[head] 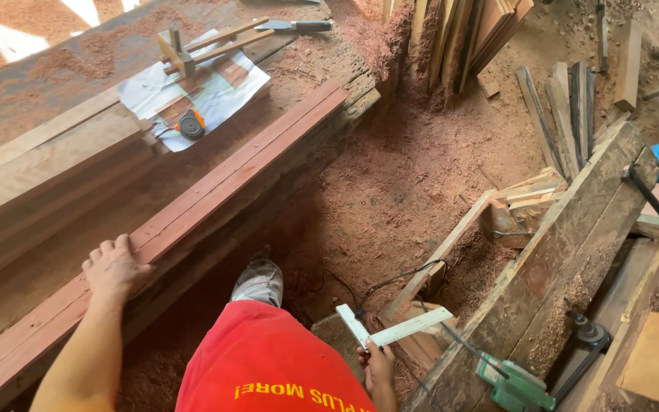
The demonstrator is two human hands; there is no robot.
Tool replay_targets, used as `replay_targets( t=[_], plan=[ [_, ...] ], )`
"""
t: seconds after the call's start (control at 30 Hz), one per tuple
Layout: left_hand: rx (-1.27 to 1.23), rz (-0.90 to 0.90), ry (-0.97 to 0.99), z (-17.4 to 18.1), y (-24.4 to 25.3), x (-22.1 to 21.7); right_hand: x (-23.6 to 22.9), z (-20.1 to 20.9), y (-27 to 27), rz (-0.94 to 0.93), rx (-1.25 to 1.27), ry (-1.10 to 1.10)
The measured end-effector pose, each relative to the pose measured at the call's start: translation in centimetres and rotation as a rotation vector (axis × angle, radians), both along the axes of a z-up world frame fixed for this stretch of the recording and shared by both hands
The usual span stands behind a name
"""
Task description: The person measures and marks wooden planks on a workbench using a try square, a tape measure, and a pencil. They repeatedly align the try square to draw perpendicular lines and use the tape measure to mark lengths on the wood.
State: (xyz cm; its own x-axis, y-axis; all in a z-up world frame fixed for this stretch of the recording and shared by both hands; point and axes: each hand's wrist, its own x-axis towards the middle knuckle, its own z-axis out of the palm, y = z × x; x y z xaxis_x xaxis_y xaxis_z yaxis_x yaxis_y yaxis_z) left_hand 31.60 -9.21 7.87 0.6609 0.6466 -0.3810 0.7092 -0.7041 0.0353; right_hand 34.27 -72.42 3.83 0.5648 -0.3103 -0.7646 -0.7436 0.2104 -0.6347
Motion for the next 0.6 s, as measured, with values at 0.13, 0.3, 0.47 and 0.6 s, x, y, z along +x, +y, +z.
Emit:
replay_targets(
  t=[0.13,0.3,0.47,0.6],
  plan=[
    [0.011,-0.021,0.085,-0.7,0.6,0.6,3.4,-1.5,-0.5,0.061,0.002,0.011],
    [0.033,-0.016,0.173,-1.6,0.5,0.8,10.7,-2.2,0.2,0.100,-0.054,0.049],
    [0.070,0.000,0.201,0.0,0.4,4.4,21.3,-1.5,1.2,0.399,-0.308,-0.009],
    [0.026,-0.016,0.216,5.5,-2.1,13.9,30.7,1.0,3.0,0.530,-0.281,-0.312]
  ],
)
